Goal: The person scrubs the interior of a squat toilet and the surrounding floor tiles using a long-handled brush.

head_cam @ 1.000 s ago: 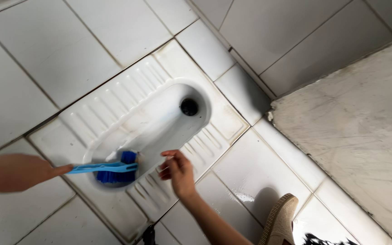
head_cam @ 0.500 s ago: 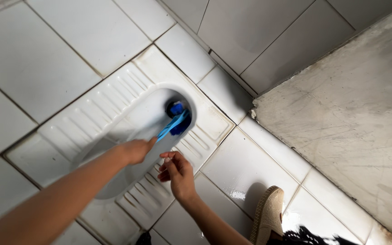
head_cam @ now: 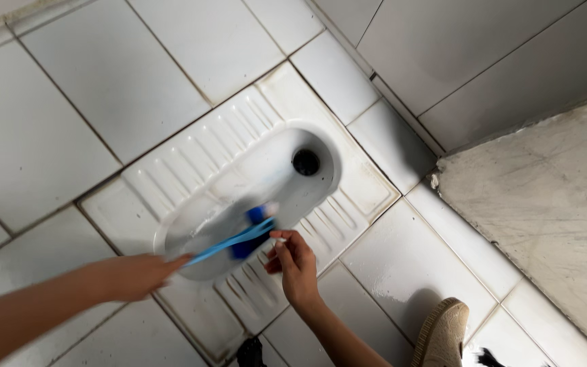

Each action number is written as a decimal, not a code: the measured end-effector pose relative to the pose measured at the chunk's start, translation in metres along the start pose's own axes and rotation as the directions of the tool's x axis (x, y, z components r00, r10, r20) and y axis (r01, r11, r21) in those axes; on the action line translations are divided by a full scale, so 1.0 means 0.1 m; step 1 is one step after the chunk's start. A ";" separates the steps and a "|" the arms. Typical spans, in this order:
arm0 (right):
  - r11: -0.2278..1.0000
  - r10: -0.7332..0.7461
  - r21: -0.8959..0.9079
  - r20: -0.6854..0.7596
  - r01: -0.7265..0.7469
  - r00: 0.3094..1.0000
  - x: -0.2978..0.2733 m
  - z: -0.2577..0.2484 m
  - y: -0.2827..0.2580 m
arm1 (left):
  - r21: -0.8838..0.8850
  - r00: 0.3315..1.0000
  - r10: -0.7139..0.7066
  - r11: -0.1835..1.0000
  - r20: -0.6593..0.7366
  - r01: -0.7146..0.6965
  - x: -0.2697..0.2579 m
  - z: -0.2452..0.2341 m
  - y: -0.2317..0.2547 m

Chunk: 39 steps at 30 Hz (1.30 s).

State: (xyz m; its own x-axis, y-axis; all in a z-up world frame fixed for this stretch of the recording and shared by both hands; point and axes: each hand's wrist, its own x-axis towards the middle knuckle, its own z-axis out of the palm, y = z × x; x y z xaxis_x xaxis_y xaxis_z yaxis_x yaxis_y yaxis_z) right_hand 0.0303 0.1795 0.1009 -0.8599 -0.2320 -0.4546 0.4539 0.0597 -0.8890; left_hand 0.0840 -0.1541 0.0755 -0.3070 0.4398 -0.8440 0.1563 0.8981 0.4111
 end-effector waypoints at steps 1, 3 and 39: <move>1.000 0.006 0.006 0.000 -0.006 1.000 -0.02 -0.01 0.00 | -0.079 0.999 -0.026 0.997 -0.035 0.023 0.30 -0.06 0.13; 1.000 0.011 0.007 -0.003 -0.011 1.000 -0.04 -0.05 0.01 | -0.041 0.968 0.120 0.990 -0.218 -0.132 0.91 -0.32 0.27; 0.998 -0.052 -0.039 -0.099 0.049 0.994 -0.10 -0.39 -0.13 | 0.235 0.951 0.077 0.972 -0.300 -0.004 1.25 -0.89 0.50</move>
State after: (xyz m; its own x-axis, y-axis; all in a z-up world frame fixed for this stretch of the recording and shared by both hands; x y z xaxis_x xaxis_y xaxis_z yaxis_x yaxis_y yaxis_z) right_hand 0.0241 0.2188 0.1152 -0.9014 -0.1373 -0.4107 0.4021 0.0866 -0.9115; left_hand -0.0298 -0.0534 0.0216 -0.5614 0.4889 -0.6677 0.3742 0.8696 0.3221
